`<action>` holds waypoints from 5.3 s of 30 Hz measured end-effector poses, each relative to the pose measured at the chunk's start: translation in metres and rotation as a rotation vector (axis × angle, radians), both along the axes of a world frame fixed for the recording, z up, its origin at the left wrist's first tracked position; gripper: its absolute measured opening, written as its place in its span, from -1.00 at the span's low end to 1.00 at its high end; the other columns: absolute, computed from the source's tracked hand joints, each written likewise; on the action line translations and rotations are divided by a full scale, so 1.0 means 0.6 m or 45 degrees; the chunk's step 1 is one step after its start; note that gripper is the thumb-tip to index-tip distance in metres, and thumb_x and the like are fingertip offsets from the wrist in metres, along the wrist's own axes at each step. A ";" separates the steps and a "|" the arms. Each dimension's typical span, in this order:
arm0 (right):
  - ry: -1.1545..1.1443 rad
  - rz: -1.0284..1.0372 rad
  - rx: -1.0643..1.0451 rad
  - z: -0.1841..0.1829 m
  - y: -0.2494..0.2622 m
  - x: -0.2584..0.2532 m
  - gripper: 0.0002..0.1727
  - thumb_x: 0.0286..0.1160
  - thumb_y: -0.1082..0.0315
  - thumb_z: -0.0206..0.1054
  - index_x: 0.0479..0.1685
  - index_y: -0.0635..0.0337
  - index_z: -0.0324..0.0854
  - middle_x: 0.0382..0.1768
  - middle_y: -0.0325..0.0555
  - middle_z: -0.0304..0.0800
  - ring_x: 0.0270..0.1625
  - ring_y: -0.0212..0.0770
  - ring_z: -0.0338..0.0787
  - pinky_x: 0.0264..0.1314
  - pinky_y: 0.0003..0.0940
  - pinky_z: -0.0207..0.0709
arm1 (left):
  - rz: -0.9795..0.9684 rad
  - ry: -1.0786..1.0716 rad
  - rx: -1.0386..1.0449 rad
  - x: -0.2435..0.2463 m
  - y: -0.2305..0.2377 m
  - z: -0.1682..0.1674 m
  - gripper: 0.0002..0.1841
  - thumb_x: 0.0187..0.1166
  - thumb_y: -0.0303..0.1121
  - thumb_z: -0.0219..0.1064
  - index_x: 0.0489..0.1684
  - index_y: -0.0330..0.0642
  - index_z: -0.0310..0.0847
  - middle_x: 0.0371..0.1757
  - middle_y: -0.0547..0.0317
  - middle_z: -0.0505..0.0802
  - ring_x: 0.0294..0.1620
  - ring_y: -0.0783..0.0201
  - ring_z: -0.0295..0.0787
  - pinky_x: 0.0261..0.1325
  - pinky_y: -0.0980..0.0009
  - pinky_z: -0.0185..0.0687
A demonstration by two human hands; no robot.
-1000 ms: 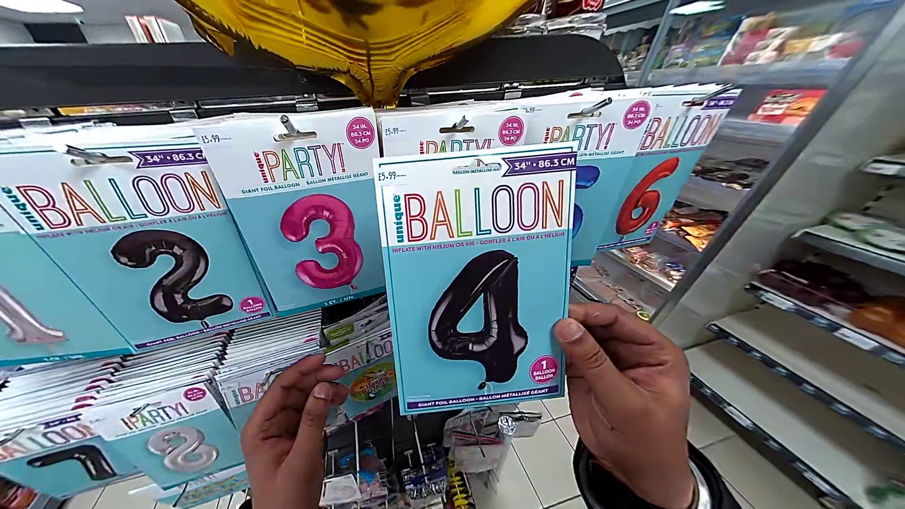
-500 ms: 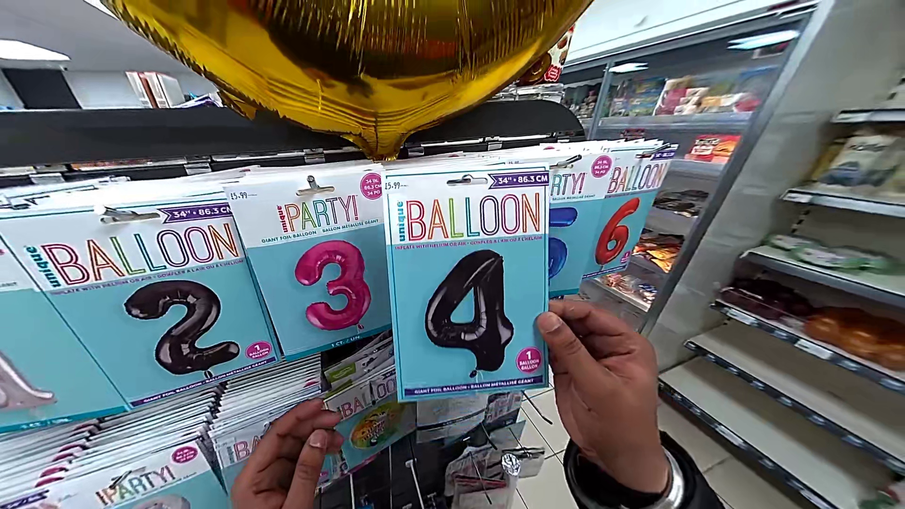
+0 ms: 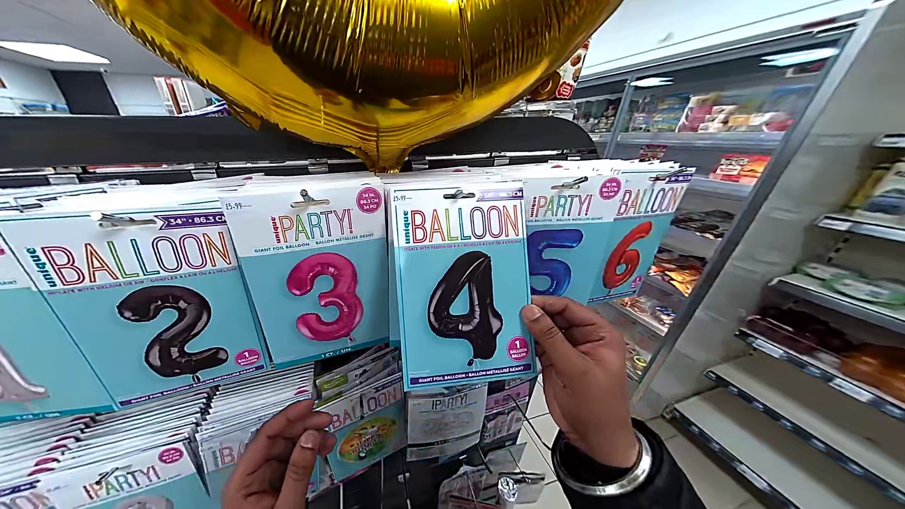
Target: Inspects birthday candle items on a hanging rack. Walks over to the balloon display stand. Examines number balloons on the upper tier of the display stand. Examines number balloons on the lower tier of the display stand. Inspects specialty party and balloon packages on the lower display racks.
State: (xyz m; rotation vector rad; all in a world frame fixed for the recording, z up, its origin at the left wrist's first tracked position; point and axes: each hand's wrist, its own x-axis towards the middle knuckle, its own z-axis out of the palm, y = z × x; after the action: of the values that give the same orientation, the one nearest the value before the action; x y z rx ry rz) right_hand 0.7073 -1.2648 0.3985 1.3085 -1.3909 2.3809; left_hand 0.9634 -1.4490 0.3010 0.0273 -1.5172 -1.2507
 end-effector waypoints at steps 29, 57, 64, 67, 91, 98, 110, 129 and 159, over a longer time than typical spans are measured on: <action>0.301 -0.288 -0.044 -0.068 0.075 -0.022 -0.73 0.62 0.23 0.40 0.13 0.17 0.76 -0.24 -0.24 0.90 -0.31 -0.26 0.89 -0.23 -0.39 0.86 | 0.411 -0.168 -0.165 -0.174 0.065 0.149 -0.55 0.54 -0.42 0.48 0.44 -0.13 0.62 0.00 0.17 0.90 -0.10 0.25 0.91 -0.06 0.32 0.93; 0.189 -0.245 -0.130 -0.067 0.080 -0.010 -0.80 0.64 0.33 0.33 0.08 0.17 0.77 -0.30 -0.18 0.87 -0.37 -0.24 0.88 -0.28 -0.37 0.87 | -0.105 -0.046 -0.030 -0.089 0.092 0.116 -0.76 0.53 -0.43 0.50 0.03 -0.40 0.80 -0.21 -0.17 0.90 -0.38 0.16 0.89 -0.30 0.35 0.89; 0.206 -0.241 -0.132 -0.067 0.077 -0.006 -0.79 0.64 0.33 0.34 0.08 0.20 0.76 -0.31 -0.18 0.86 -0.38 -0.24 0.87 -0.28 -0.37 0.86 | -0.107 -0.030 -0.050 -0.085 0.086 0.120 -0.77 0.54 -0.43 0.49 0.05 -0.37 0.81 -0.24 -0.14 0.90 -0.38 0.17 0.89 -0.30 0.36 0.89; 0.205 -0.246 -0.135 -0.068 0.078 -0.006 -0.79 0.65 0.34 0.32 0.09 0.20 0.75 -0.30 -0.17 0.86 -0.38 -0.23 0.86 -0.28 -0.36 0.86 | -0.114 -0.032 -0.049 -0.084 0.086 0.119 -0.76 0.54 -0.43 0.49 0.05 -0.37 0.80 -0.23 -0.15 0.90 -0.36 0.16 0.89 -0.28 0.35 0.90; 0.237 -0.270 -0.119 -0.059 0.095 -0.020 -0.81 0.70 0.34 0.28 0.09 0.15 0.75 -0.30 -0.22 0.89 -0.37 -0.26 0.88 -0.28 -0.39 0.85 | -0.047 0.034 -0.156 -0.133 0.046 0.202 -0.75 0.51 -0.43 0.51 0.11 -0.24 0.80 -0.17 -0.08 0.90 -0.39 0.19 0.87 -0.31 0.35 0.89; 0.216 -0.306 -0.111 -0.058 0.104 -0.027 -0.80 0.69 0.33 0.28 0.09 0.16 0.74 -0.33 -0.23 0.88 -0.38 -0.27 0.87 -0.28 -0.41 0.84 | -0.001 -0.037 -0.081 -0.151 0.033 0.179 -0.74 0.51 -0.42 0.50 0.12 -0.26 0.80 -0.19 -0.14 0.90 -0.40 0.13 0.87 -0.35 0.34 0.87; 0.214 -0.367 -0.139 -0.058 0.088 -0.059 -0.80 0.63 0.31 0.34 0.06 0.17 0.76 -0.31 -0.19 0.87 -0.34 -0.24 0.87 -0.27 -0.37 0.83 | 0.200 -0.107 -0.118 -0.162 0.023 0.166 -0.74 0.50 -0.43 0.50 0.10 -0.27 0.82 -0.21 -0.04 0.93 -0.38 0.15 0.89 -0.33 0.34 0.89; 0.022 -0.329 0.089 -0.004 0.084 -0.173 -0.83 0.63 0.37 0.37 0.05 0.21 0.77 -0.19 -0.07 0.86 -0.24 -0.19 0.85 -0.19 -0.30 0.81 | 0.340 0.064 -0.219 -0.133 0.066 0.090 -0.63 0.65 -0.29 0.37 0.37 -0.18 0.61 0.17 0.14 0.83 0.06 0.21 0.84 0.09 0.32 0.84; -0.086 0.085 -0.081 -0.064 0.183 -0.168 -0.83 0.59 0.33 0.42 0.01 0.18 0.78 -0.19 -0.06 0.85 -0.26 -0.27 0.88 -0.21 -0.39 0.85 | 0.240 0.096 -0.107 -0.231 0.188 0.041 -0.67 0.67 -0.27 0.36 0.28 -0.22 0.65 -0.11 0.00 0.90 -0.25 0.18 0.88 -0.20 0.39 0.85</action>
State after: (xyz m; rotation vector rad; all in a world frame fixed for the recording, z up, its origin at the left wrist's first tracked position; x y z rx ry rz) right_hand 0.6062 -1.1548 0.3599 1.2901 -1.2958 2.5125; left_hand 0.8247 -1.3364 0.3257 0.0662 -1.4650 -1.0270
